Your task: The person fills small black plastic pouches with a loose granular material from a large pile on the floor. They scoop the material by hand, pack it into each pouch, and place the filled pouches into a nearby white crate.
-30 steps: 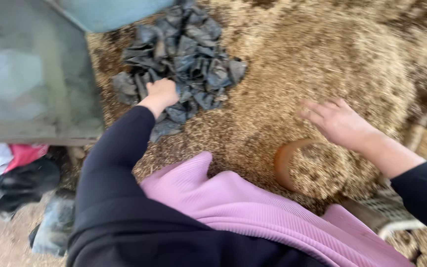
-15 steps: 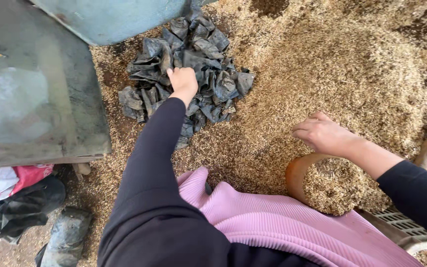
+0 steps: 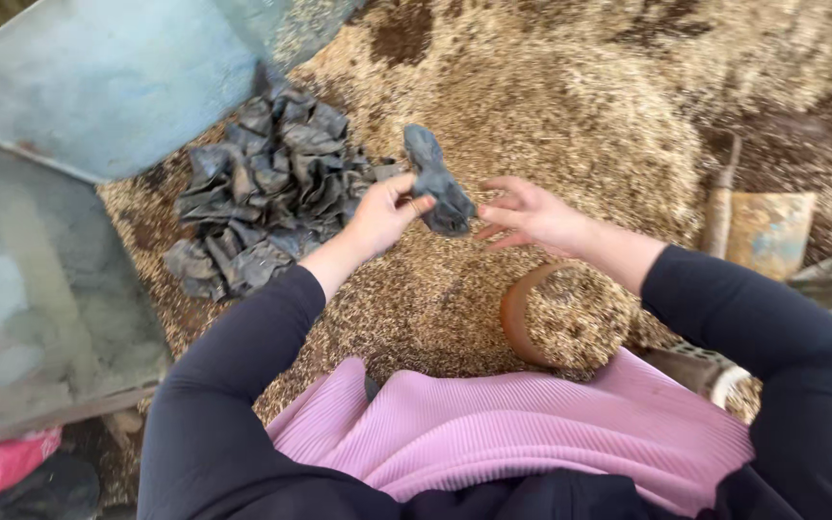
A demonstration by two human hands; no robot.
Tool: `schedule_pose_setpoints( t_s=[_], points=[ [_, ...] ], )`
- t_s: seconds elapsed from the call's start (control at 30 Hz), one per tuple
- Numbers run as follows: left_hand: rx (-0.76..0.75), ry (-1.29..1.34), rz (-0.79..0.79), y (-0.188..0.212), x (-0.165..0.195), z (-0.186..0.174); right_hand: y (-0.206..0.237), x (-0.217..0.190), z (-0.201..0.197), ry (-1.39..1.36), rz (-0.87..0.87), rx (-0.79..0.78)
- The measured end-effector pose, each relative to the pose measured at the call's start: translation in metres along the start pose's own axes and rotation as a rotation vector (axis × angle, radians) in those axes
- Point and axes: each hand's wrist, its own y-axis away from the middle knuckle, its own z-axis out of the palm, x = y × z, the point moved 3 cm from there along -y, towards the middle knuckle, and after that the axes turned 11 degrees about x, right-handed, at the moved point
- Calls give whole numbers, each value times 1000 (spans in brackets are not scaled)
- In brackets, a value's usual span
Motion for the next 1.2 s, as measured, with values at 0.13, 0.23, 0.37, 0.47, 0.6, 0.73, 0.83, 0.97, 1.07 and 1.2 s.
schedule_pose_setpoints(
  t_s=[0.13,0.23,0.37,0.47,0.6,0.73,0.83,0.97,1.07,1.2],
  points=[
    [-109,-198,18,12,21,28,16,-2,4,52,-133,29],
    [108,-117,135,6,36,30,28,0,-7,384,-174,119],
    [160,187,-518,3,28,37,40,3,-15,522,-222,105],
    [-165,203,-461,5,39,54,42,5,-21,566,-260,94],
    [-237,-53,-163,11,50,70,38,4,-29,339,-194,125],
    [-30,-232,-153,5,56,69,39,-2,-32,117,-106,276],
    [67,-323,-67,6,67,73,46,-9,-24,175,-127,287],
    [82,-288,-16,7,82,84,47,-23,-15,422,-420,284],
    [56,-389,44,7,89,81,34,-25,-23,632,-299,413],
    [-83,-691,381,15,92,73,17,-17,-25,478,-105,324]
  ],
)
